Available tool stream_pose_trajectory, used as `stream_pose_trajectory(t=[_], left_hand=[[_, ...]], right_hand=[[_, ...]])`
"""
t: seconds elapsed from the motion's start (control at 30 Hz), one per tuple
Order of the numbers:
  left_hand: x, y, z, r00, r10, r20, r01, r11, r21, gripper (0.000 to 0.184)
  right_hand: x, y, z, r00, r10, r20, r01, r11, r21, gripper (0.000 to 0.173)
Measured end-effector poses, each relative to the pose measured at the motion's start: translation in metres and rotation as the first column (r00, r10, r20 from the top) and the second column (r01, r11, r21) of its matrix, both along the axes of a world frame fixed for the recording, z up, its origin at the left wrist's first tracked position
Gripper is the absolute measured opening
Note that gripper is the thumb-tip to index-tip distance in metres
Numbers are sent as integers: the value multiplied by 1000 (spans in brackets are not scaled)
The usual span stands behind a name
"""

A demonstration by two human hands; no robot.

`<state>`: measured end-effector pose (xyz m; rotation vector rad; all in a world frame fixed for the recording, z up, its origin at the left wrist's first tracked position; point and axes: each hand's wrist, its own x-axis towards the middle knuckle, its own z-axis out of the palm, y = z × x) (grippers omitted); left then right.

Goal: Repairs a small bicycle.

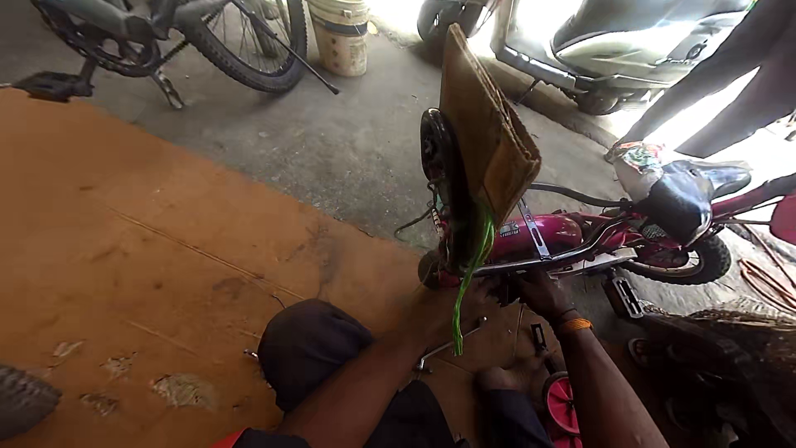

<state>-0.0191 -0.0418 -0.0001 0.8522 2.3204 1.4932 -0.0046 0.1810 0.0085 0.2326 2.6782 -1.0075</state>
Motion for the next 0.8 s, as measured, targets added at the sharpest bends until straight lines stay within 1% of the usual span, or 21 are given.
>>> stream_pose_trajectory(t=[0.23,0.3,0.43,0.5,0.53,0.57,0.6,0.63,0.67,0.73,0.8], left_hand=[[11,7,19,995,89,-41,-90,995,-36,29],[10,9,18,989,108,-102,-115,991,-68,29],[9,16,12,943,192,-270,-228,968,-107,26],[6,20,9,951,165,-262,-236,933,-270,25],[2,21,-3,960,129,-247,-222,892,-395,26],[-1,21,-16,974,139,-177,-203,884,-421,27],[-4,18,-25,975,192,-113,-221,901,-375,28],[-7,15,-28,969,239,-69,-249,918,-308,30],[-8,13,-26,967,252,-25,-250,933,-258,38],[-9,8,-22,979,198,55,-186,966,-181,61],[-15,6,-22,990,123,72,-115,988,-105,73]], right_hand=[[4,3,0,1000,-10,-13,9,998,-61,42],[2,3,2,1000,-21,2,21,999,-39,45],[1,3,8,1000,-17,13,16,1000,21,56],[0,3,14,1000,-14,1,14,999,42,60],[0,4,14,1000,-13,-17,14,998,69,62],[1,5,12,999,-6,-35,9,996,88,61],[1,7,12,999,10,-45,-5,995,103,59],[0,8,12,998,21,-54,-15,994,112,56],[2,9,11,997,27,-70,-19,993,113,53],[10,5,7,992,21,-121,-8,994,105,52],[10,3,9,988,20,-154,-2,993,118,53]])
